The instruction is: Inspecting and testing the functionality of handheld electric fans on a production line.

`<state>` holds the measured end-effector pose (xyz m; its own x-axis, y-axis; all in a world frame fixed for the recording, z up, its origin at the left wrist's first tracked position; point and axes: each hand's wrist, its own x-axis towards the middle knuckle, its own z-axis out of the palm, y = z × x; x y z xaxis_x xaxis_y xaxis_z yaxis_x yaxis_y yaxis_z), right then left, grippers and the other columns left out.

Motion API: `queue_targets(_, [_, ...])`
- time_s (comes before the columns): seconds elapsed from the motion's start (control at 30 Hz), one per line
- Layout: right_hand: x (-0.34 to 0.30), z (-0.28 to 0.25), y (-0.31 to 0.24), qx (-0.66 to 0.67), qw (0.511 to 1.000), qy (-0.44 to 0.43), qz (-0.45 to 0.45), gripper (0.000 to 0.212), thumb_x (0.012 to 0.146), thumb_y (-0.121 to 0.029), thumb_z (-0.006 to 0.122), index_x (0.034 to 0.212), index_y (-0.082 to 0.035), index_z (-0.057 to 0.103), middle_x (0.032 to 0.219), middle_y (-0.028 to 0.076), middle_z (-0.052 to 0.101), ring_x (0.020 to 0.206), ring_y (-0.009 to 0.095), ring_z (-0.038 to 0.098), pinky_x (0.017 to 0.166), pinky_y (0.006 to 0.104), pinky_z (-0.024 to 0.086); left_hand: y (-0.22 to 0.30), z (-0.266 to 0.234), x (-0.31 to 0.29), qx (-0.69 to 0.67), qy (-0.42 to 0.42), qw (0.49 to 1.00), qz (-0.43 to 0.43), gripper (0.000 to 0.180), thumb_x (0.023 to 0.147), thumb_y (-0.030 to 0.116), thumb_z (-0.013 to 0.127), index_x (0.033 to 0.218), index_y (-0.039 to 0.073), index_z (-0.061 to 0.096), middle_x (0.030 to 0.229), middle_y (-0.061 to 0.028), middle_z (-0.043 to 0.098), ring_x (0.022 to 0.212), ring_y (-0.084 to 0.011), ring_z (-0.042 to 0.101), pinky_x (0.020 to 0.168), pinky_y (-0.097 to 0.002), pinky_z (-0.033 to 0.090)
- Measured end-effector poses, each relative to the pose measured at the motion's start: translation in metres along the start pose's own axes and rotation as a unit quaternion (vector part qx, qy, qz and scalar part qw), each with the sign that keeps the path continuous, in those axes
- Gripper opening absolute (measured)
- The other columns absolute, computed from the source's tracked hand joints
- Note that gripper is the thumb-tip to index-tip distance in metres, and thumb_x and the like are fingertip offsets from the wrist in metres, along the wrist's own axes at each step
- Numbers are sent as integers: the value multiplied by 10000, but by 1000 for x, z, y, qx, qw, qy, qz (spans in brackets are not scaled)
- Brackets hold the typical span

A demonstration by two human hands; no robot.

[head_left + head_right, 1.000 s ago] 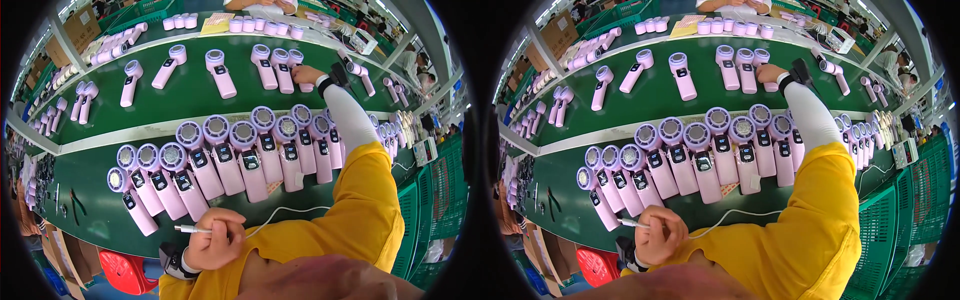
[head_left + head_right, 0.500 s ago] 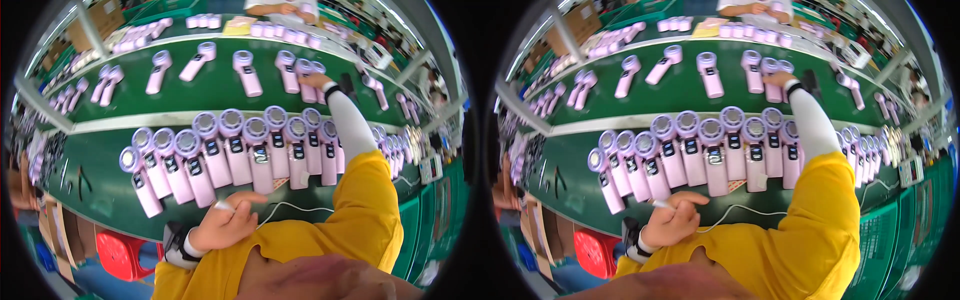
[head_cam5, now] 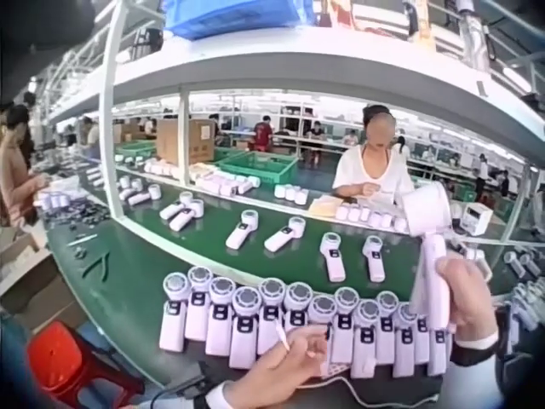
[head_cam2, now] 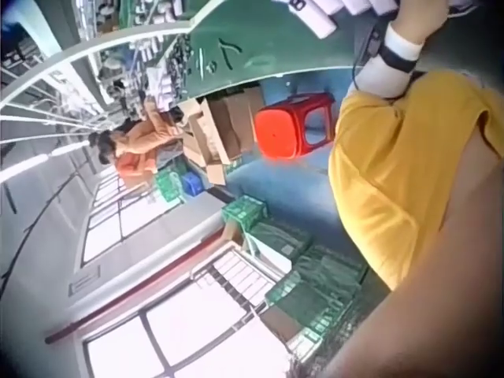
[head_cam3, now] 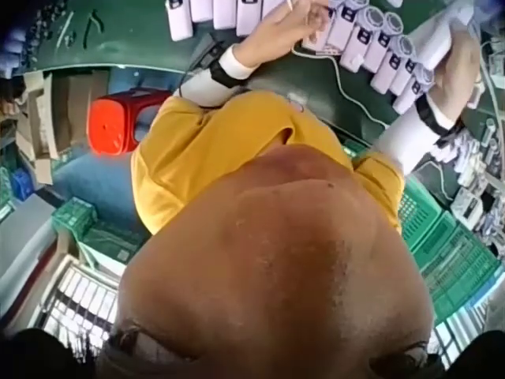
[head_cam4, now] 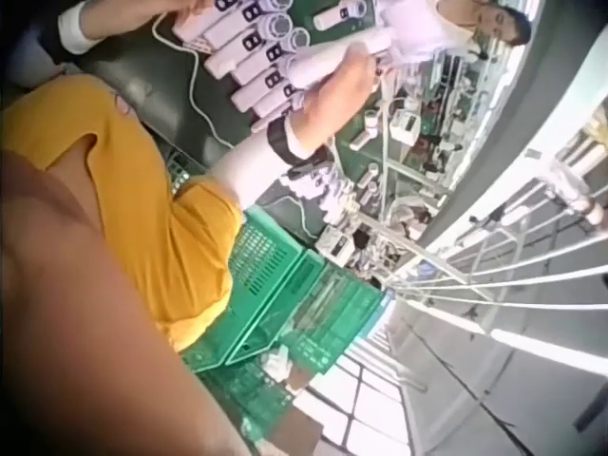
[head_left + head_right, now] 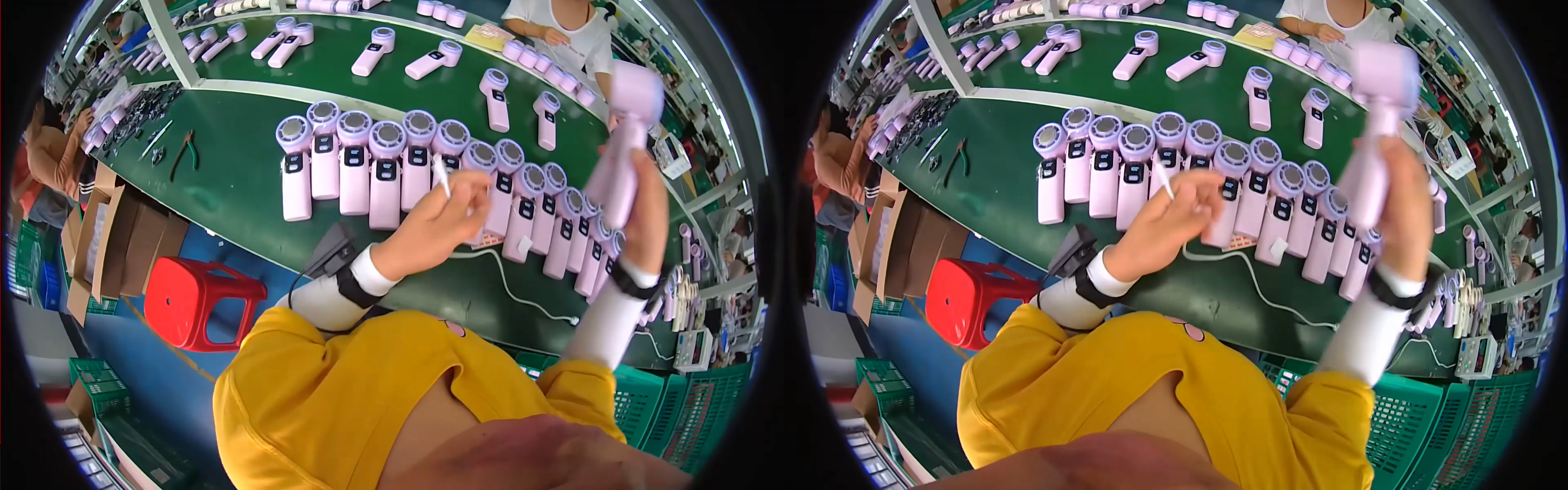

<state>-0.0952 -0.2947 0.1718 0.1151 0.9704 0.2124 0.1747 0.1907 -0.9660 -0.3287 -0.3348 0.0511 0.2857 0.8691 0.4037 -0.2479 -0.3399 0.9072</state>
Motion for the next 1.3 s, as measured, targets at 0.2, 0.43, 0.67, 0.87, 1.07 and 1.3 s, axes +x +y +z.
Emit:
queue_targets(0.2, [-71, 81, 41, -127, 989, -37, -73, 273, 771, -224, 577, 900, 15, 567, 802, 64, 542, 697, 121, 469, 618, 229, 372, 22, 26, 18, 129, 63, 977, 156, 203, 848, 83, 371, 996, -26, 456, 935, -161, 460, 870, -246, 454, 797, -326, 368])
queue_targets(0.43, [-67, 81, 107, -152, 982, -30, -104, 230, 799, -192, 564, 933, -5, 558, 857, 77, 518, 755, 146, 466, 692, 247, 376, -18, 31, 24, 53, 177, 983, 0, 190, 844, 161, 391, 894, -10, 457, 927, -151, 479, 850, -233, 476, 782, -325, 382])
queue_targets(0.67, [-65, 65, 110, -248, 957, -25, -151, 301, 785, -98, 563, 1054, -1, 471, 914, 89, 509, 811, 167, 476, 734, 252, 374, -15, 12, 21, -394, 114, 904, -118, 181, 847, 185, 391, 899, 15, 428, 865, -113, 531, 694, -187, 556, 603, -302, 479])
queue_targets(0.87, [-64, 59, 102, 21, 996, 21, -84, 302, 761, -70, 569, 1018, 16, 435, 892, 76, 507, 839, 151, 497, 705, 256, 417, 2, 9, 14, -359, 17, 931, -68, 176, 831, 141, 417, 959, 21, 400, 873, -107, 525, 627, -180, 545, 543, -294, 463])
queue_targets(1.07, [-63, 46, 94, 255, 946, -190, 68, 375, 760, -60, 544, 1101, 23, 414, 937, 99, 530, 833, 186, 536, 733, 295, 435, -7, 20, 12, -206, -51, 977, -30, 285, 800, 88, 445, 1059, -10, 377, 899, -88, 506, 685, -151, 526, 593, -264, 447])
queue_targets(1.3, [-71, 55, 94, 341, 929, -126, 68, 335, 795, -71, 487, 1106, 32, 415, 929, 99, 551, 822, 174, 555, 727, 290, 453, -5, 19, 10, -280, -145, 947, -55, 434, 819, 84, 438, 1224, 17, 296, 909, -82, 498, 699, -148, 509, 620, -270, 430])
